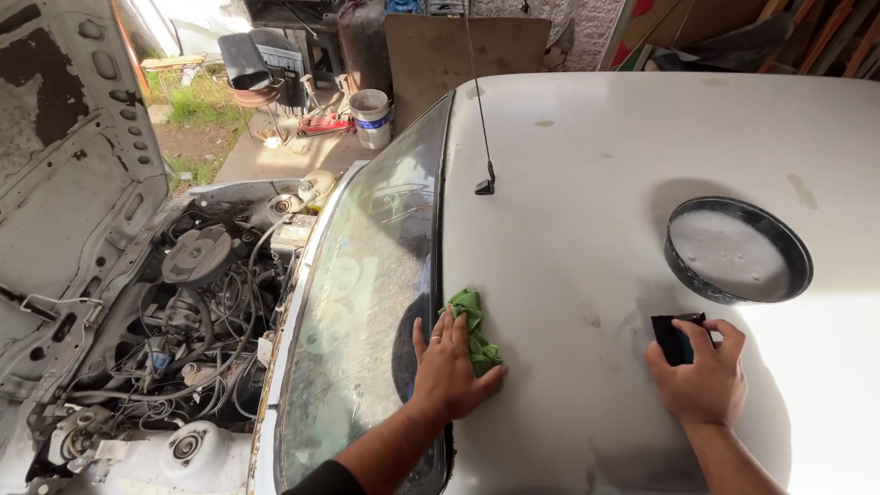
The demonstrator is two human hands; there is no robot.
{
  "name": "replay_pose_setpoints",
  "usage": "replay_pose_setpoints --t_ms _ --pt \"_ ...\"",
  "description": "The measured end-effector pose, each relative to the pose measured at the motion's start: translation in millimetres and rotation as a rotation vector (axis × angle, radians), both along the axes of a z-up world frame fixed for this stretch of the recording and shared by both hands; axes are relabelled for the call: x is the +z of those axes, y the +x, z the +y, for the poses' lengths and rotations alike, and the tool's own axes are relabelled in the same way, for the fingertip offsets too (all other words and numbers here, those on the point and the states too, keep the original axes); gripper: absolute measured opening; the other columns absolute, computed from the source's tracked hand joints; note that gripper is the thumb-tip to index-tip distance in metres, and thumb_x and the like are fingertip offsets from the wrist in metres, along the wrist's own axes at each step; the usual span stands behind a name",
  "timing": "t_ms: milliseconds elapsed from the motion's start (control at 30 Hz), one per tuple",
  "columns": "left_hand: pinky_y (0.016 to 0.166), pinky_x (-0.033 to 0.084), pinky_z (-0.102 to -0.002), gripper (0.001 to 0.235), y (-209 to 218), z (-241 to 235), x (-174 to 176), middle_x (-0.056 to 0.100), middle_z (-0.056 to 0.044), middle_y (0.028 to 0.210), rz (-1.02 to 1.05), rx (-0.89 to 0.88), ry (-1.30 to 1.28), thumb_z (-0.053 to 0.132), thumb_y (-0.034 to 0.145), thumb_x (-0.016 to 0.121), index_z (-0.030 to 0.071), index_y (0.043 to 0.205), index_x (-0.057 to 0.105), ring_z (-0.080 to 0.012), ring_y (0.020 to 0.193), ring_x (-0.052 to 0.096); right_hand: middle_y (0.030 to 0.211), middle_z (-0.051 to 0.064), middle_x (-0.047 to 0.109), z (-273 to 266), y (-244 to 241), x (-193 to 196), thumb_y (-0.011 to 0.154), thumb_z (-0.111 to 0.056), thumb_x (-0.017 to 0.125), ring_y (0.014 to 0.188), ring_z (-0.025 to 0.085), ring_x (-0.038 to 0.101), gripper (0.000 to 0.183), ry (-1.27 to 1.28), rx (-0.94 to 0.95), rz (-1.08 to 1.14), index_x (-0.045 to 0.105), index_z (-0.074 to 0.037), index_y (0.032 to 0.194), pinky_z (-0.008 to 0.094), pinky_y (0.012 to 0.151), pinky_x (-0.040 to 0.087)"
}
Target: The person cleans the windshield of a white car with the hood open. They use a green cloth to wipe the glass and a black sponge to scrub the surface, repeatedly dipping the sponge into a black bowl of soapy water placed on the hood.
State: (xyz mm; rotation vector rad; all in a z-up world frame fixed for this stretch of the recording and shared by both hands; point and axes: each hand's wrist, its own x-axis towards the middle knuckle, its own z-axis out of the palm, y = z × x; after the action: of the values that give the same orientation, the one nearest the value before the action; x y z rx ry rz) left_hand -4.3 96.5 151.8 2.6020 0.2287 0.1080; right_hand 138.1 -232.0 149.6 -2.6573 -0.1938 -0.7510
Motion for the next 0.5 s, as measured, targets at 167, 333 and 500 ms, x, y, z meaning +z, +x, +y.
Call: replay_pose_setpoints --t_ms 167,333,500 --pt "0.128 0.007 -0.054 0.104 3 13 -25 0.022 -0.034 0.162 -0.183 -0.038 -0.129 0.057 0.083 0.068 -0.011 0.152 0.030 -0.0428 0.156 0.019 0.141 0.003 0.049 1 1 1 0.075 -0.039 0.079 0.099 0.029 0.067 0.045 -0.016 -0.001 0.039 0.074 -0.021 0.115 0.047 0.077 0.058" --pt "0.121 0.007 -0.054 0.101 2 -2 3 0.012 -0.030 0.164 -0.030 0.104 -0.216 0.048 0.074 0.073 0.000 0.152 0.033 -0.0467 0.147 0.015 0.143 0.003 0.049 0 0 -1 0.076 -0.040 0.079 0.098 0.030 0.067 0.045 -0.028 -0.028 0.060 0.074 -0.021 0.116 0.047 0.079 0.058" --pt "0.122 -0.001 -0.055 0.096 3 -9 1 0.016 -0.030 0.159 0.079 0.167 -0.107 0.047 0.077 0.073 0.002 0.152 0.033 -0.0443 0.150 0.011 0.143 0.002 0.050 1 0 1 0.076 -0.041 0.079 0.101 0.031 0.067 0.044 -0.033 -0.025 0.037 0.074 -0.022 0.116 0.048 0.081 0.058"
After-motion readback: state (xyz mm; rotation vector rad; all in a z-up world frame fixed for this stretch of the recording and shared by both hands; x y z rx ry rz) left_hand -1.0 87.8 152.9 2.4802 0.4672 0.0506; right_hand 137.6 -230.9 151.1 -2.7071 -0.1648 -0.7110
